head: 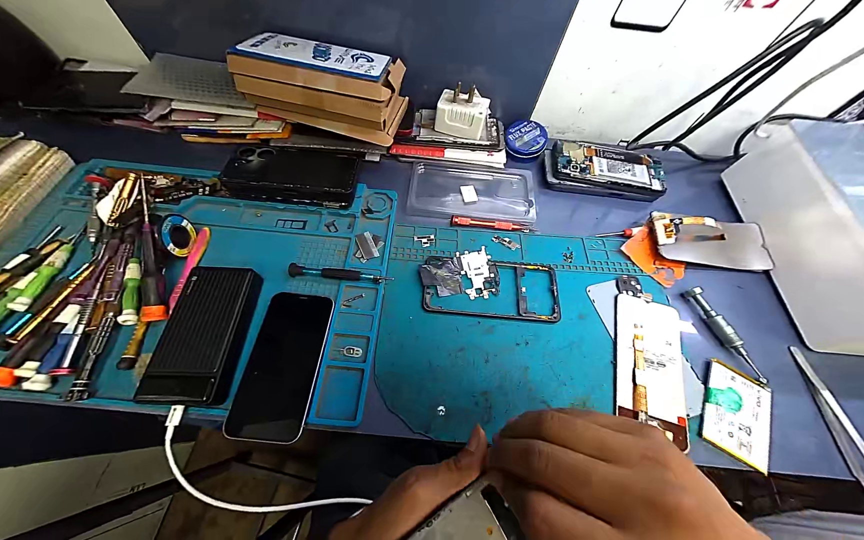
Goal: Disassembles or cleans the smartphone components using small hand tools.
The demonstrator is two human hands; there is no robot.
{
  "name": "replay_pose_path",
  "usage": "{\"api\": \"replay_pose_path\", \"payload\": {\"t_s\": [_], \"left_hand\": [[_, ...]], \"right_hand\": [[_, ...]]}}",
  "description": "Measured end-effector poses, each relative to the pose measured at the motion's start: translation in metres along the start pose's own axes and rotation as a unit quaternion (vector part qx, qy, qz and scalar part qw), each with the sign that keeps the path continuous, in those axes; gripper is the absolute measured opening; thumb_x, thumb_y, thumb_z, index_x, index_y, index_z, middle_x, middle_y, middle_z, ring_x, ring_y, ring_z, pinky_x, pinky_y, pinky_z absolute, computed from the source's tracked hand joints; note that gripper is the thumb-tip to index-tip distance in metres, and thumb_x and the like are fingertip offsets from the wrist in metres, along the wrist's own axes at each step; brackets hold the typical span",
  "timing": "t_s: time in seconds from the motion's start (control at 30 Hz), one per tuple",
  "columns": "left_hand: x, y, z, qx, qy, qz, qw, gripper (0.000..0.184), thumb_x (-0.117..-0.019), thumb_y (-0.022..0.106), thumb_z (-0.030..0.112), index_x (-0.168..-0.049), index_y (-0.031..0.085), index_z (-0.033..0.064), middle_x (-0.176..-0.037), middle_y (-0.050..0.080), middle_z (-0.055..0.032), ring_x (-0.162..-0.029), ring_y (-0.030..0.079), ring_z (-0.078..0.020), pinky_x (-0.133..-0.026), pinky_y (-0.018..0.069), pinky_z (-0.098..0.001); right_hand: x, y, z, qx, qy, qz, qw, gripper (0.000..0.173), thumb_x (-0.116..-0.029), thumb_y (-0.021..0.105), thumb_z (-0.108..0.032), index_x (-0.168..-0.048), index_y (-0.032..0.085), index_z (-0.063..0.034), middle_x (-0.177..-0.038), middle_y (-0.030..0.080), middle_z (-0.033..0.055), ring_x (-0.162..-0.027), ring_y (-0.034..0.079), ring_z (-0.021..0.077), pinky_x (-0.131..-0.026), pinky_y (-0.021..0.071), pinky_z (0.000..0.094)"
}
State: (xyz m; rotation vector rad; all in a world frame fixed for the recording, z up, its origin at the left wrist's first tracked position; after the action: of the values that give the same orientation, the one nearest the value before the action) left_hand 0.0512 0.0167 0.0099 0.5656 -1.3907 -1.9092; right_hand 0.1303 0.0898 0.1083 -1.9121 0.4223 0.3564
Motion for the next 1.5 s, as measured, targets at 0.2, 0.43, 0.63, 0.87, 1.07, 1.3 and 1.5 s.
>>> {"api": "replay_pose_path", "payload": {"t_s": [0.2,0.43,0.63,0.87,1.07,1.3,1.5], "left_hand": [[0.005,-0.007,-0.002,-0.005,-0.015,0.011,1.0,0.071,-0.1048,0.022,0.064,-0.139,0.052,0.0096,-0.114,0.067,-0.0232,-0.087,0.072,-0.0334,-0.069,0.0631,-0.0454],[0.003,-0.008,-0.003,-0.007,-0.016,0.012,1.0,0.07,-0.1049,0.025,0.063,-0.137,0.054,0.0076,-0.114,0.066,-0.0232,-0.087,0.072,-0.0328,-0.068,0.0631,-0.045],[0.001,-0.003,-0.004,0.002,-0.005,0.007,1.0,0.065,-0.1071,0.024,0.059,-0.131,0.059,0.0105,-0.113,0.068,-0.0189,-0.091,0.072,-0.0301,-0.071,0.0628,-0.0447],[0.005,-0.008,-0.002,0.0,-0.015,0.012,1.0,0.071,-0.1053,0.022,0.063,-0.137,0.054,0.0075,-0.114,0.066,-0.0224,-0.088,0.072,-0.0322,-0.069,0.0632,-0.0447],[0.004,-0.006,-0.001,-0.004,-0.01,0.015,1.0,0.07,-0.1054,0.023,0.063,-0.133,0.057,0.0085,-0.114,0.067,-0.0209,-0.089,0.072,-0.031,-0.069,0.0634,-0.0439],[0.003,-0.006,0.001,-0.012,0.01,0.022,1.0,0.064,-0.1069,0.026,0.059,-0.129,0.062,0.011,-0.111,0.07,-0.017,-0.089,0.073,-0.0275,-0.072,0.0629,-0.0428],[0.007,-0.011,0.003,-0.012,-0.005,0.026,1.0,0.073,-0.1046,0.022,0.064,-0.136,0.055,0.0074,-0.115,0.066,-0.023,-0.089,0.072,-0.0326,-0.07,0.0632,-0.045]], "right_hand": [[0.016,-0.008,0.027,0.062,0.025,0.012,0.998,0.017,-0.0998,0.053,-0.007,-0.093,0.068,-0.0104,-0.097,0.074,0.0051,-0.094,0.071,0.0187,-0.073,0.0592,0.0315],[0.015,-0.004,0.022,0.055,0.03,0.01,0.998,0.016,-0.1013,0.053,-0.007,-0.093,0.066,-0.0103,-0.097,0.073,0.0054,-0.094,0.071,0.0189,-0.073,0.0589,0.031],[0.003,0.007,-0.001,-0.032,-0.003,0.026,0.999,0.012,-0.1013,0.058,-0.005,-0.096,0.068,-0.008,-0.099,0.073,0.0083,-0.097,0.071,0.0225,-0.079,0.0594,0.034],[0.013,-0.002,0.021,0.038,0.024,0.034,0.998,0.015,-0.1012,0.056,-0.008,-0.092,0.068,-0.0099,-0.096,0.073,0.0049,-0.096,0.071,0.0188,-0.076,0.0594,0.0309],[0.009,0.004,0.009,0.034,0.028,0.033,0.998,0.013,-0.102,0.057,-0.008,-0.096,0.067,-0.0098,-0.096,0.072,0.0056,-0.095,0.07,0.0198,-0.075,0.0587,0.0313],[0.001,0.01,-0.002,0.01,0.007,0.046,0.999,0.011,-0.1016,0.058,-0.006,-0.096,0.067,-0.0077,-0.098,0.073,0.0083,-0.097,0.07,0.0227,-0.079,0.0588,0.0337],[0.008,0.003,0.021,0.072,0.039,0.046,0.996,0.015,-0.101,0.056,-0.009,-0.093,0.069,-0.01,-0.093,0.073,0.0049,-0.094,0.071,0.0196,-0.074,0.0588,0.0322]]}}
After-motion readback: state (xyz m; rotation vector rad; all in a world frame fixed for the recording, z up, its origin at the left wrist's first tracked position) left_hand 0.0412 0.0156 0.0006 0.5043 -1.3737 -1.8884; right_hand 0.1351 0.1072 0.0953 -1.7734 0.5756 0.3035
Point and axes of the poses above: each hand's wrist, its own x-axis away from the middle knuckle, its own y-axis out of the palm, z = x × y, the point moved 7 cm from there along -x, towards the middle knuckle
